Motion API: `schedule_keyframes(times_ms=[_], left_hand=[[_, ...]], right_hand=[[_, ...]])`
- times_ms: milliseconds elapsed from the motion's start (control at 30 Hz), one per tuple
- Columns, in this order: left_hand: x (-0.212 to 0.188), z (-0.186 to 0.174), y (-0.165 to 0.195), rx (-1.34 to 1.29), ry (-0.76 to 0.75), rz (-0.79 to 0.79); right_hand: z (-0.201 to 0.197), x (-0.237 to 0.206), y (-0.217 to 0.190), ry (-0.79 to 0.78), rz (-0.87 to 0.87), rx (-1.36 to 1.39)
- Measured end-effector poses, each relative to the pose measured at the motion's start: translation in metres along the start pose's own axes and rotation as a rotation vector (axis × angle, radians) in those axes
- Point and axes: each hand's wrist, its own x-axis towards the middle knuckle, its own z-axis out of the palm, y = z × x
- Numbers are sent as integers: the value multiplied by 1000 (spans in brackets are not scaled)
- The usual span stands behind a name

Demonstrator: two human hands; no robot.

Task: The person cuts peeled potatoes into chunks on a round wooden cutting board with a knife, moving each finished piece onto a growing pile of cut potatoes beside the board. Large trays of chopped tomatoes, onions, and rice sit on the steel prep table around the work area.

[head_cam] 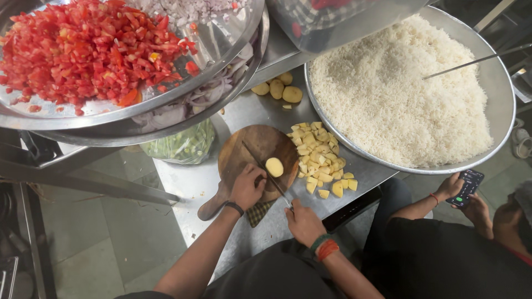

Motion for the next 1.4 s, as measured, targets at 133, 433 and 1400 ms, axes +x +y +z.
schedule_keyframes(times_ms=[133, 433, 1400], left_hand=[[-1, -4, 14, 182, 121, 136], [48, 0, 27, 159, -218, 174], [7, 0, -11, 196, -55, 104]], right_hand=[[1, -11, 10, 59, 28, 159], [2, -2, 30, -148, 495, 371], [25, 8, 47, -49, 36, -38]])
